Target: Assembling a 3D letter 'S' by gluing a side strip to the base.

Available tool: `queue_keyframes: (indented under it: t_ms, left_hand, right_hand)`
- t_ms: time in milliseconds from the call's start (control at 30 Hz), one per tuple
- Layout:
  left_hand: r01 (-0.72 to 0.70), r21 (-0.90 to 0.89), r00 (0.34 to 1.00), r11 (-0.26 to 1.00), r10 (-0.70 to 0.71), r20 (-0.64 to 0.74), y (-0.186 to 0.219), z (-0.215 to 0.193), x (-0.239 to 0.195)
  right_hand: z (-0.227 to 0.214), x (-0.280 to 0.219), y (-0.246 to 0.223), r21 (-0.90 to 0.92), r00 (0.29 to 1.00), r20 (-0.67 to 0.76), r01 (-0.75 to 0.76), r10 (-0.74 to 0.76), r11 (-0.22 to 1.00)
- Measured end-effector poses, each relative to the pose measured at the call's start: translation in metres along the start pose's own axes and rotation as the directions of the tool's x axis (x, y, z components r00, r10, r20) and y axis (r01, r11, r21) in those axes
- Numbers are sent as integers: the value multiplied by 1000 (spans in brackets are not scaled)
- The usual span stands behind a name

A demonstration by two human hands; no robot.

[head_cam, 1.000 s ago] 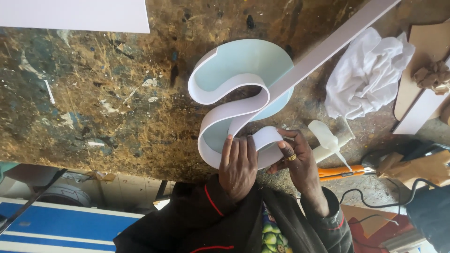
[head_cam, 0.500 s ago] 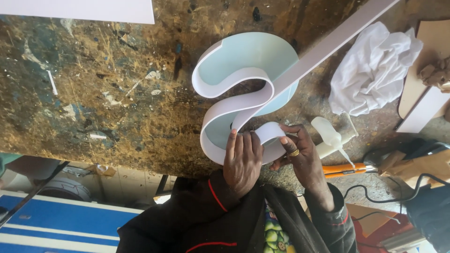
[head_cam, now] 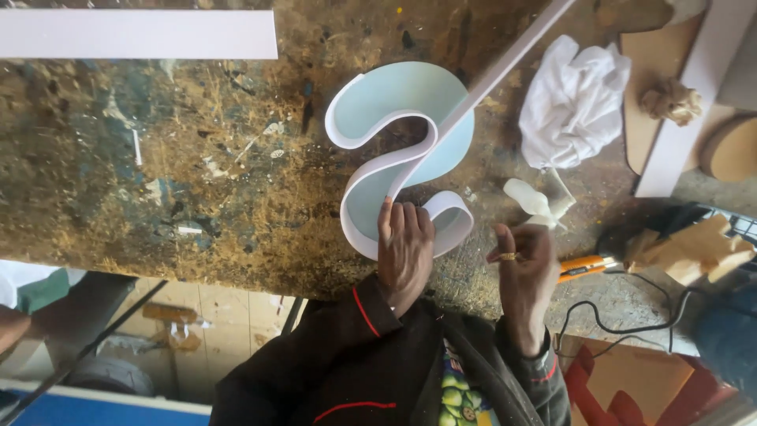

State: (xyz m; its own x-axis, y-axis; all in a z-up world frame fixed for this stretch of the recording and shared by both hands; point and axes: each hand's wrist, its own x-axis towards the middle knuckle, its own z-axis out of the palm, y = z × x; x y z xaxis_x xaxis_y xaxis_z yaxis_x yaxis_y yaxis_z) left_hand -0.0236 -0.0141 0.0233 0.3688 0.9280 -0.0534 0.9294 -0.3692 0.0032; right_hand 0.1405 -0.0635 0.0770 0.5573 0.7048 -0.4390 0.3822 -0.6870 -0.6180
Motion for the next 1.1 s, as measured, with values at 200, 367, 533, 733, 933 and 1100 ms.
queue_keyframes:
  t_ms: [200, 367, 533, 733, 933, 1100]
  left_hand:
    - [-39, -17, 997, 999, 38, -66, -3, -10, 2]
    - [-83, 30, 990, 996, 86, -110, -5, -25, 1]
    - [-92, -22, 990, 996, 89, -105, -3, -26, 0]
    - [-98, -34, 994, 995, 96, -43, -3, -28, 2]
    - [-88, -61, 992, 994, 82, -92, -2, -26, 5]
    - [-97, -54, 993, 994, 94, -69, -2, -26, 5]
  right_hand:
    - [-6, 22, -18, -105, 936, -202, 272, -288, 957]
    - [-8, 9, -7, 69, 952, -166, 273, -258, 960]
    - [-23, -29, 17, -62, 967, 90, 245, -239, 968]
    - [-8, -38, 34, -89, 982, 48, 186, -183, 978]
    - [46, -19, 32, -151, 976, 8, 216, -218, 965]
    - [56, -20, 33, -98, 933, -125, 327, -338, 940]
